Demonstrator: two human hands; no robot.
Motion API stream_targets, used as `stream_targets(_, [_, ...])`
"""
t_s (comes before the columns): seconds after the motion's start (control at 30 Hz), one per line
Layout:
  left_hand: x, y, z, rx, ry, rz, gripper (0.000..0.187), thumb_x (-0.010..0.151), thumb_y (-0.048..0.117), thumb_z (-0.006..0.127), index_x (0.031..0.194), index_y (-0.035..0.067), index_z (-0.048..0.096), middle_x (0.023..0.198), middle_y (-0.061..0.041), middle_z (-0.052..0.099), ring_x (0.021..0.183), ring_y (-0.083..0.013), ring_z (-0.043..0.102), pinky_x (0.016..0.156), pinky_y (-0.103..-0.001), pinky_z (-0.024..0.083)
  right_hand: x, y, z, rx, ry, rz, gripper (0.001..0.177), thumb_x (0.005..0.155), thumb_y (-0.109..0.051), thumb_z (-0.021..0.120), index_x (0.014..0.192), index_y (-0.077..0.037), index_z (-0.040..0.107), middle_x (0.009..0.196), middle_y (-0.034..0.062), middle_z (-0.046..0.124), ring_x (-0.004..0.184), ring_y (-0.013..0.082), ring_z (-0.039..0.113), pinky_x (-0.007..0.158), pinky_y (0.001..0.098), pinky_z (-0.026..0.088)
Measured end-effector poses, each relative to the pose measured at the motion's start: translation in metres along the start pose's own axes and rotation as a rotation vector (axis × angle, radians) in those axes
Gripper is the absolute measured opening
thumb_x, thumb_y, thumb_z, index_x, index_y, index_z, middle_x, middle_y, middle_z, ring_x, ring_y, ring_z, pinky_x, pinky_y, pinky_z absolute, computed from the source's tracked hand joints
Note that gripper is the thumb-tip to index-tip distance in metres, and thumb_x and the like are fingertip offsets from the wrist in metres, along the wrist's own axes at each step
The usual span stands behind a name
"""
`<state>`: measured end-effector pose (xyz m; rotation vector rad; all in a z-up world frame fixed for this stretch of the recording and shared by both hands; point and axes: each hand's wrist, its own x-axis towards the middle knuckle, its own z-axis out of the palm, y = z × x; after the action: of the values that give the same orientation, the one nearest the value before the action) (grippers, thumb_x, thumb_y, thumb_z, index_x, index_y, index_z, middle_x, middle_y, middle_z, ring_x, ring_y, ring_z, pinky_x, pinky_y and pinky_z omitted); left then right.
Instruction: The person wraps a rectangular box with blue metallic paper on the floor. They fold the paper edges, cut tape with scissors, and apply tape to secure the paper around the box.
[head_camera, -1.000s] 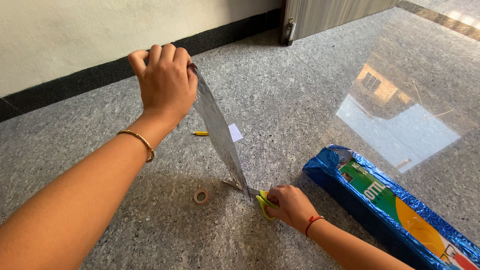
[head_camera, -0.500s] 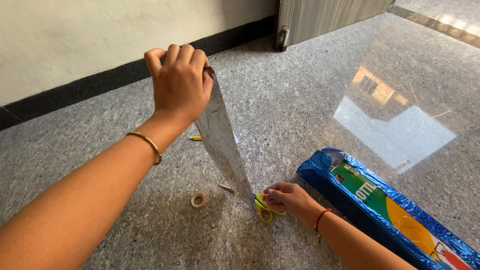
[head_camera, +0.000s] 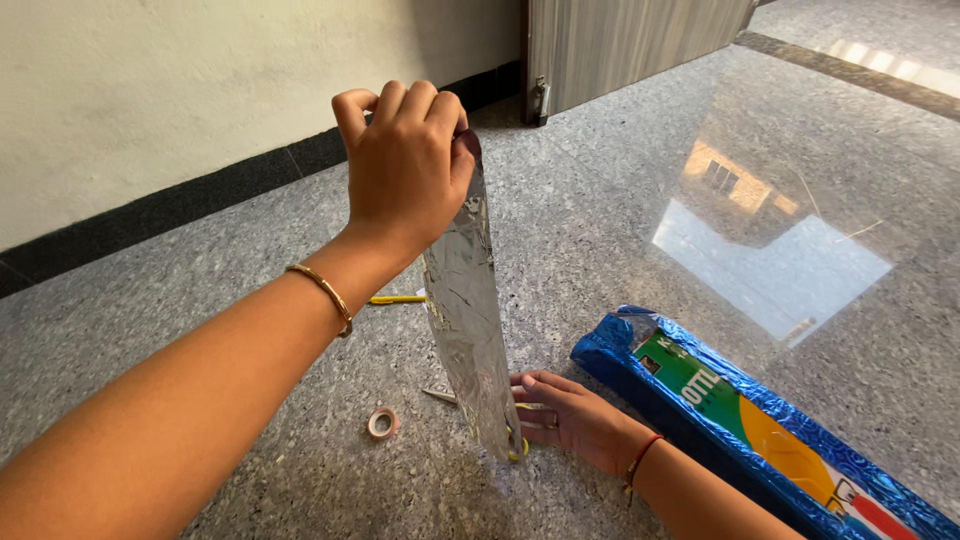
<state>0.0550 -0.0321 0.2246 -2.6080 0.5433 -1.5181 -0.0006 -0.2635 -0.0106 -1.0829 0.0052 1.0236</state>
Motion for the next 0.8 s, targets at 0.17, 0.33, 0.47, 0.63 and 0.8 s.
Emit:
stream_targets(0.17, [0.017,0.017,-0.003,-0.052,0.044,0.022,0.011,0.090,0.013,0.076,0.094,0.013,0.065,0.093,0.000,0.062,0.095,-0.0195,0.056,0.095,-0.041,0.032,-0.018,-0.001,0.013,0.175,-0.050,0.015,0.049,0.097,-0.042,0.051,0.141,-0.019,0.051,0.121,0.0034,0.067,0.107,0.0181,0.066,0.094,0.0420,0.057])
stream_targets(0.33, [0.030,0.030,-0.001,-0.107,0.088,0.049,0.012,0.090,0.014,0.077,0.096,0.013,0.066,0.095,0.000,0.063,0.096,-0.0196,0.056,0.095,-0.041,0.032,-0.021,0.006,0.017,0.256,-0.125,0.011,0.055,0.099,-0.047,0.048,0.144,-0.015,0.049,0.124,0.0091,0.070,0.106,0.0205,0.070,0.091,0.0423,0.059])
stream_targets(0.47, [0.040,0.036,0.005,-0.143,0.110,0.049,0.010,0.095,0.015,0.077,0.097,0.014,0.067,0.094,0.002,0.063,0.094,-0.0180,0.056,0.095,-0.041,0.031,-0.025,0.008,0.017,0.329,-0.216,-0.021,0.058,0.101,-0.045,0.045,0.147,-0.010,0.046,0.129,0.0180,0.068,0.111,0.0234,0.071,0.091,0.0412,0.061])
stream_targets(0.63, [0.046,0.039,0.011,-0.155,0.124,0.042,0.010,0.097,0.016,0.077,0.097,0.016,0.067,0.094,0.003,0.063,0.094,-0.0172,0.056,0.095,-0.040,0.031,-0.030,0.006,0.017,0.460,-0.123,0.017,0.058,0.102,-0.039,0.046,0.146,-0.001,0.048,0.132,0.0216,0.067,0.114,0.0257,0.071,0.095,0.0404,0.061])
stream_targets(0.8, [0.050,0.039,0.012,-0.190,0.123,0.025,0.011,0.098,0.016,0.078,0.097,0.016,0.067,0.094,0.005,0.063,0.095,-0.0177,0.056,0.096,-0.040,0.030,-0.038,0.001,0.012,0.342,-0.132,-0.061,0.058,0.103,-0.039,0.047,0.151,-0.006,0.046,0.141,0.0068,0.063,0.121,0.0166,0.065,0.098,0.0342,0.059])
